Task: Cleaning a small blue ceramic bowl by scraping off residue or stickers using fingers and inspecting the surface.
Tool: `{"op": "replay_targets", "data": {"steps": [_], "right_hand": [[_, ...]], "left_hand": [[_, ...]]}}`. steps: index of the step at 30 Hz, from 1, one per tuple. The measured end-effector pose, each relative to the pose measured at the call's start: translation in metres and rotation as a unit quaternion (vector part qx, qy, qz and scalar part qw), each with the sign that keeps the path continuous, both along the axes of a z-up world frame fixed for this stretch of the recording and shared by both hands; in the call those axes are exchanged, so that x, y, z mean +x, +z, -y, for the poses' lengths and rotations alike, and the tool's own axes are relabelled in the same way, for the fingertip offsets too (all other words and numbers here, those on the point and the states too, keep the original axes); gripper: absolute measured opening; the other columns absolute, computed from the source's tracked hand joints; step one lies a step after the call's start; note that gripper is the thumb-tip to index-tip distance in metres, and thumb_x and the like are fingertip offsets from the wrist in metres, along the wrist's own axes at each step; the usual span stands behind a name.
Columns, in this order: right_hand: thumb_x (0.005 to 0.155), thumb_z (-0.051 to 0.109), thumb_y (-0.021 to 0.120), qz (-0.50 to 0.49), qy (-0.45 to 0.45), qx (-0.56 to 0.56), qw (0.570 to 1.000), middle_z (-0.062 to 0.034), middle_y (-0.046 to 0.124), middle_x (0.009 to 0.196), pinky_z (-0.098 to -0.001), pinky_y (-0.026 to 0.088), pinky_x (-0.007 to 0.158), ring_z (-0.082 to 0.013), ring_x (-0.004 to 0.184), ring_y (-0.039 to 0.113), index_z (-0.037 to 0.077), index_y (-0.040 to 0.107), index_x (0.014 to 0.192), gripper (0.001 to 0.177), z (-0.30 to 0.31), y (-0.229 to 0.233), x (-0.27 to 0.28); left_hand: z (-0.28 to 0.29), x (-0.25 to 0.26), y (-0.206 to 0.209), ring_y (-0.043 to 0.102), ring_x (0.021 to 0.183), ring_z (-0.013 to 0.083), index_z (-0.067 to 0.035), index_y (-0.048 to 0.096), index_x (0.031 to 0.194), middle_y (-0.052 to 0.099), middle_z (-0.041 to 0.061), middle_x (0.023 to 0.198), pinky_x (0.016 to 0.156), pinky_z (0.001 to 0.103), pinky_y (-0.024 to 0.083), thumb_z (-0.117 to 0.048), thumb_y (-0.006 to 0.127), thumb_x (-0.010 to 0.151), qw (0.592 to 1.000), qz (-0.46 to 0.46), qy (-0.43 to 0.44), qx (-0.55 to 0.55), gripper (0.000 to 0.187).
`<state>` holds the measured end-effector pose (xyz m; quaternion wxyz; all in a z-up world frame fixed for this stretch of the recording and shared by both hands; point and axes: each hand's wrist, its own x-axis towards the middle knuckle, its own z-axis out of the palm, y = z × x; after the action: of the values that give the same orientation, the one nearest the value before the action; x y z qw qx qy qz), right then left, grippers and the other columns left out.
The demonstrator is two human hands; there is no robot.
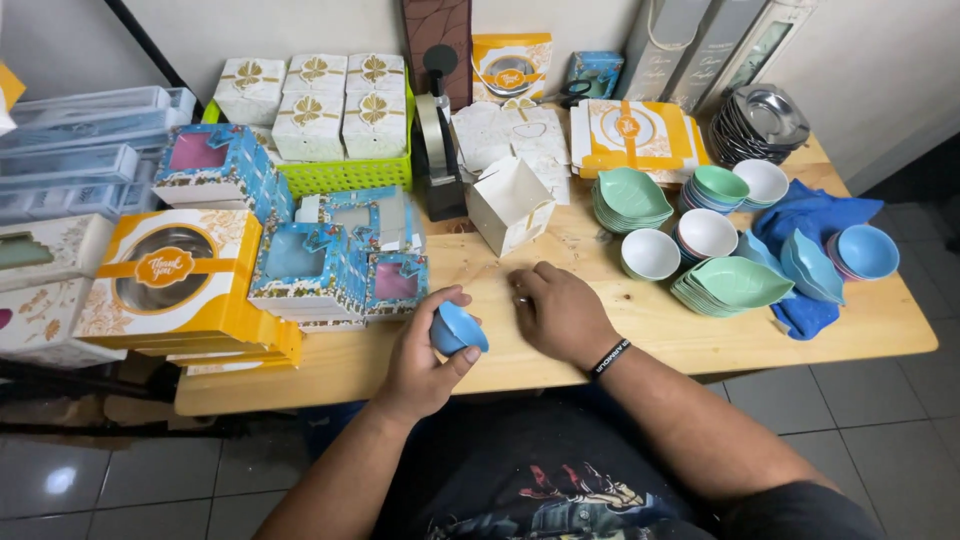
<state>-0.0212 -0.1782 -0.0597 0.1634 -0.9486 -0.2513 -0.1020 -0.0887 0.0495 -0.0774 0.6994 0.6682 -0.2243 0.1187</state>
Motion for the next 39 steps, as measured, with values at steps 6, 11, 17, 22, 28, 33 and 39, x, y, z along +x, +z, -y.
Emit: {"op": "replay_targets", "data": {"steps": [6,11,17,22,28,33,39], "right_hand": [[0.085,0.015,0.065,0.024,-0.068,0.087,0.994,-0.0061,0.065,0.093,-0.0440,0.058,0.074,-0.0336,0.084,0.072,0.016,0.068,0.123,0.038,0.039,0.006,-0.015],[0.090,0.013,0.056,0.064,0.164,0.085,0.981,-0.0127,0.069,0.098,-0.0455,0.056,0.078,-0.0364,0.088,0.070,0.009,0.070,0.113,0.028,0.009,0.035,-0.085],[0.088,0.006,0.061,-0.040,0.215,-0.017,0.976,-0.0150,0.062,0.143,-0.0601,0.038,0.109,-0.0480,0.135,0.050,0.008,0.063,0.137,0.049,-0.005,0.046,-0.065],[0.093,0.010,0.055,-0.083,0.105,-0.095,0.986,-0.0090,0.055,0.152,-0.0569,0.038,0.114,-0.0416,0.140,0.048,0.014,0.056,0.146,0.053,-0.005,0.036,-0.024],[0.090,0.029,0.060,0.002,-0.007,-0.165,0.986,-0.0022,0.055,0.153,-0.0583,0.032,0.119,-0.0368,0.142,0.048,0.023,0.050,0.152,0.063,0.041,0.013,-0.008],[0.096,0.024,0.049,-0.098,-0.112,-0.168,0.974,-0.0147,0.046,0.159,-0.0514,0.042,0.114,-0.0416,0.143,0.045,0.007,0.045,0.153,0.060,0.050,0.016,-0.043],[0.102,0.028,0.038,-0.134,-0.152,-0.179,0.963,-0.0205,0.040,0.161,-0.0504,0.034,0.118,-0.0456,0.148,0.035,0.006,0.041,0.156,0.059,0.026,0.021,-0.028]], "left_hand": [[-0.006,0.004,-0.005,0.070,0.110,0.0340,0.004,0.043,0.144,0.055,0.022,0.130,0.090,0.046,0.061,-0.023,0.075,0.089,0.995,-0.059,-0.020,-0.077,0.069],[-0.006,0.007,-0.008,0.070,0.110,0.0323,0.003,0.043,0.145,0.055,0.021,0.130,0.091,0.045,0.061,-0.021,0.076,0.088,0.992,-0.084,-0.036,-0.089,0.070],[-0.007,0.007,-0.004,0.071,0.110,0.0323,0.002,0.043,0.144,0.056,0.021,0.130,0.091,0.044,0.061,-0.021,0.077,0.088,0.995,-0.076,-0.032,-0.062,0.070],[-0.007,0.005,-0.004,0.070,0.111,0.0334,0.002,0.042,0.145,0.055,0.022,0.131,0.092,0.046,0.061,-0.023,0.076,0.089,0.993,-0.083,-0.033,-0.073,0.070],[-0.009,0.007,-0.004,0.070,0.110,0.0332,0.002,0.043,0.144,0.055,0.022,0.130,0.091,0.045,0.061,-0.022,0.077,0.088,0.994,-0.072,-0.035,-0.071,0.070],[-0.008,0.005,-0.004,0.071,0.109,0.0331,0.002,0.044,0.144,0.057,0.022,0.130,0.090,0.045,0.061,-0.020,0.078,0.087,0.995,-0.070,-0.034,-0.060,0.071],[-0.003,0.002,-0.003,0.071,0.109,0.0327,0.002,0.046,0.144,0.058,0.022,0.129,0.090,0.045,0.061,-0.019,0.080,0.085,0.998,-0.054,-0.020,-0.026,0.071]]}}
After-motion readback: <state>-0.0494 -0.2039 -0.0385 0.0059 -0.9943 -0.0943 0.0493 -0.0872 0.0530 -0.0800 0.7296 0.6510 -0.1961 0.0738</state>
